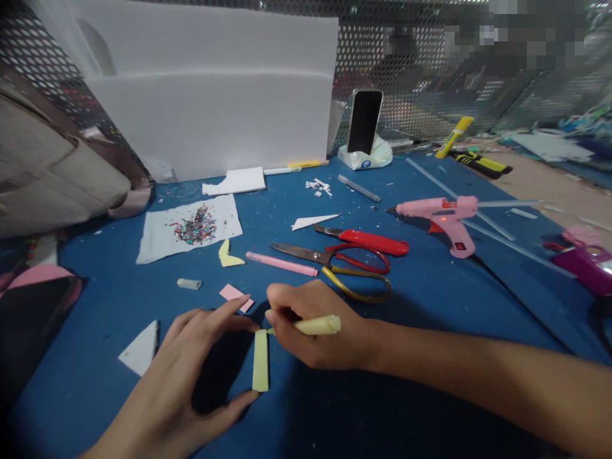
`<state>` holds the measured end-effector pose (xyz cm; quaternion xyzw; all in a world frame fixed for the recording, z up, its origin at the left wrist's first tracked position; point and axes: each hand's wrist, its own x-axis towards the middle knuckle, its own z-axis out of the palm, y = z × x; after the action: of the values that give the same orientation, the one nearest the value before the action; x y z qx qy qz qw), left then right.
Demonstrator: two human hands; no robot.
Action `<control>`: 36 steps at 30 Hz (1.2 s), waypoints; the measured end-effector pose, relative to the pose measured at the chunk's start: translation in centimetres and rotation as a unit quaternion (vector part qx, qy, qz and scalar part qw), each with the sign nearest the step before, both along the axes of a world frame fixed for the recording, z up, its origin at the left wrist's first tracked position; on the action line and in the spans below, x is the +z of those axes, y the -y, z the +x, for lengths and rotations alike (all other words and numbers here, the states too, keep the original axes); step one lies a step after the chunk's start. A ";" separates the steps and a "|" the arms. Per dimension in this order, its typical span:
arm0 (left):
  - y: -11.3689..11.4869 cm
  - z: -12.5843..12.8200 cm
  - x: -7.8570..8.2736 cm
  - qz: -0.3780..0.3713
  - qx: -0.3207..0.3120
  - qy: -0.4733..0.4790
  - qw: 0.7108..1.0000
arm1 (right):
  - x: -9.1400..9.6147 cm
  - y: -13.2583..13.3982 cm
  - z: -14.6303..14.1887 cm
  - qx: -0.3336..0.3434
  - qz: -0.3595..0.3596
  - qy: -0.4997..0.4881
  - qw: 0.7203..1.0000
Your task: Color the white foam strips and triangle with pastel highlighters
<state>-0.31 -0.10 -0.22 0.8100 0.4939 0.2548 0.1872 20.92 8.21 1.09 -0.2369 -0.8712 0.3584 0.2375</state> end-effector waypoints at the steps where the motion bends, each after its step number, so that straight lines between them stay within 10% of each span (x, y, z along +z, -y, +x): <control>1: 0.0 0.0 0.0 -0.001 0.000 0.002 1.000 | 0.0 0.0 0.0 0.005 -0.001 -0.003 1.000; 36: 0.0 0.0 -0.2 -0.005 -0.001 0.004 1.000 | -0.4 0.2 -0.1 0.024 0.001 0.016 1.000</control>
<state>-0.29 -0.11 -0.44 0.8083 0.4941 0.2548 0.1936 20.83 8.06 0.65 -0.2217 -0.8806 0.3591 0.2156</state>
